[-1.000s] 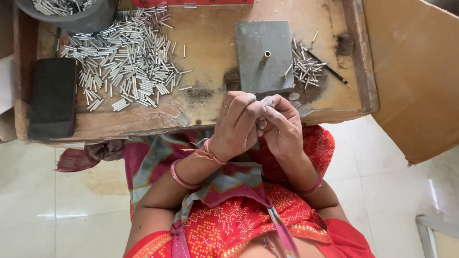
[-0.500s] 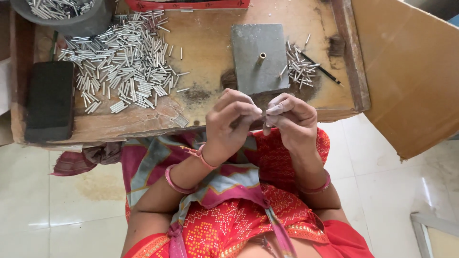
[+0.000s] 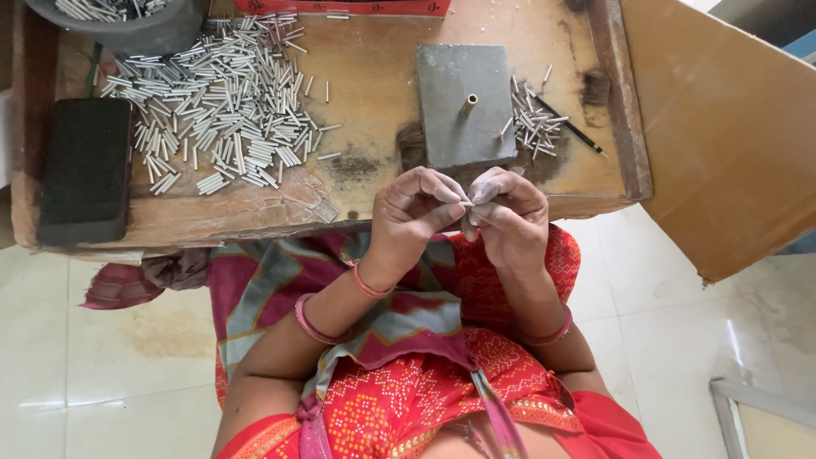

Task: Wrapping small metal tubes individually in thin white paper strips.

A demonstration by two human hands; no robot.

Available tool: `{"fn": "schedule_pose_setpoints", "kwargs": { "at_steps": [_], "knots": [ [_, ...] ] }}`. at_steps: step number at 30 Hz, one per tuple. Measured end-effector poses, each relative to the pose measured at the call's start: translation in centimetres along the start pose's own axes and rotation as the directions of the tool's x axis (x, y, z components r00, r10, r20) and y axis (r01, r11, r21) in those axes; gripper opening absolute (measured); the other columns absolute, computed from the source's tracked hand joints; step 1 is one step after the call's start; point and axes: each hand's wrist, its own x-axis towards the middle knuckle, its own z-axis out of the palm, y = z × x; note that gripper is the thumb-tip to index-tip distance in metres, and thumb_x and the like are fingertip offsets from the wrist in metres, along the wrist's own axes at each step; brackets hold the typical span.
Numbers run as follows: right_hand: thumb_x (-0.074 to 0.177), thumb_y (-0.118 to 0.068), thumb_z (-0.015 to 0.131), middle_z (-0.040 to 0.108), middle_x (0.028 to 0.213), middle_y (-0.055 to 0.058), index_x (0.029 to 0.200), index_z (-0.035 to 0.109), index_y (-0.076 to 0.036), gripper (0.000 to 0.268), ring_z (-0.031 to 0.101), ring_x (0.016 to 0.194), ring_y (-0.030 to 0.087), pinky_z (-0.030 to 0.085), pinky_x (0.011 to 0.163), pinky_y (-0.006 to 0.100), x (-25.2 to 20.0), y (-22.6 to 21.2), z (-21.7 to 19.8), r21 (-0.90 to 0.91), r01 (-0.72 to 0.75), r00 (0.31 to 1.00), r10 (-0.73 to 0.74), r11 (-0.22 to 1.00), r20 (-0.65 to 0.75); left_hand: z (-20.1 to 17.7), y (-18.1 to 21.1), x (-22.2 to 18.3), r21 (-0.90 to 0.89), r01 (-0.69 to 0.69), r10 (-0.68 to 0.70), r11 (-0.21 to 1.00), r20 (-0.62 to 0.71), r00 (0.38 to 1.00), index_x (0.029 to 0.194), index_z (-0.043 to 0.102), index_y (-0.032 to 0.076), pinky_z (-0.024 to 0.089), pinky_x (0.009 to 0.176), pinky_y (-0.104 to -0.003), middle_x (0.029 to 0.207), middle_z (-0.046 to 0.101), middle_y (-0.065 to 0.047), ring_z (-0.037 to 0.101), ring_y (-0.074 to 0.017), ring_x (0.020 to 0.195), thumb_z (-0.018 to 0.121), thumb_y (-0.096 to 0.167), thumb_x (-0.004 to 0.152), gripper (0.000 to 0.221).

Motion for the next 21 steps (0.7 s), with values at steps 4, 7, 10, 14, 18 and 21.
{"fn": "schedule_pose_setpoints", "kwargs": {
  "at_steps": [4,7,10,14,18,21],
  "knots": [
    [0.092,0.014,0.057,0.062,0.102,0.015,0.099,0.066,0.008,0.013,0.064,0.078,0.015,0.056,0.063,0.028,-0.3,-0.4,1.0,-0.114,0.047,0.999,-0.049,0.992,-0.013,-0.1,-0.4,-0.2,0.033,-0.021,0.022,0.999,-0.017,1.0,0.096,0.063,-0.001,0.062,0.08,-0.031,0.103,0.069,-0.009,0.07,-0.0148,0.092,0.068,-0.017,0.093,0.017],
    [0.089,0.017,0.056,0.063,0.104,0.012,0.099,0.065,0.009,0.015,0.066,0.08,0.013,0.06,0.07,0.028,-0.5,-1.5,2.3,-0.554,0.193,0.978,-0.207,0.81,0.038,0.1,-0.4,-0.4,0.167,-0.099,0.108,0.981,-0.047,0.993,0.096,0.063,-0.001,0.058,0.085,-0.027,0.104,0.068,-0.008,0.067,-0.0123,0.095,0.069,-0.018,0.092,0.018],
    [0.091,0.019,0.067,0.066,0.103,0.013,0.1,0.069,0.01,0.013,0.068,0.08,0.014,0.059,0.07,0.027,-0.1,-2.3,2.7,-0.67,0.178,0.983,-0.164,0.721,0.085,0.2,0.3,-0.2,0.296,-0.147,0.17,0.944,-0.053,0.984,0.095,0.064,-0.001,0.055,0.087,-0.025,0.104,0.068,-0.007,0.066,-0.0107,0.096,0.07,-0.017,0.09,0.018],
    [0.092,0.017,0.065,0.067,0.105,0.012,0.104,0.07,0.008,0.015,0.069,0.082,0.013,0.061,0.072,0.027,0.3,-2.6,2.3,-0.669,0.169,0.986,-0.129,0.724,0.109,-0.3,0.4,0.3,0.287,-0.094,0.106,0.953,-0.026,0.994,0.093,0.065,0.0,0.054,0.084,-0.024,0.102,0.067,-0.005,0.065,-0.0089,0.093,0.071,-0.015,0.089,0.017],
    [0.084,0.011,0.068,0.061,0.109,0.007,0.118,0.061,0.007,0.035,0.068,0.097,0.011,0.062,0.084,0.025,1.7,-4.3,6.2,-0.749,0.139,0.99,-0.113,0.648,0.086,-1.1,-0.4,0.6,0.224,-0.037,0.05,0.974,-0.053,0.997,0.094,0.066,0.001,0.054,0.084,-0.024,0.097,0.067,-0.001,0.063,-0.0073,0.092,0.071,-0.013,0.091,0.016],
    [0.088,0.013,0.07,0.064,0.109,0.013,0.119,0.066,0.008,0.032,0.069,0.093,0.016,0.058,0.08,0.026,0.9,-4.4,4.4,-0.871,0.313,0.946,-0.202,0.379,0.252,-1.1,-0.6,0.7,0.147,0.0,0.013,0.989,-0.083,0.996,0.095,0.066,0.002,0.054,0.084,-0.023,0.095,0.066,0.001,0.062,-0.0062,0.091,0.071,-0.011,0.093,0.015]
  ]
}}
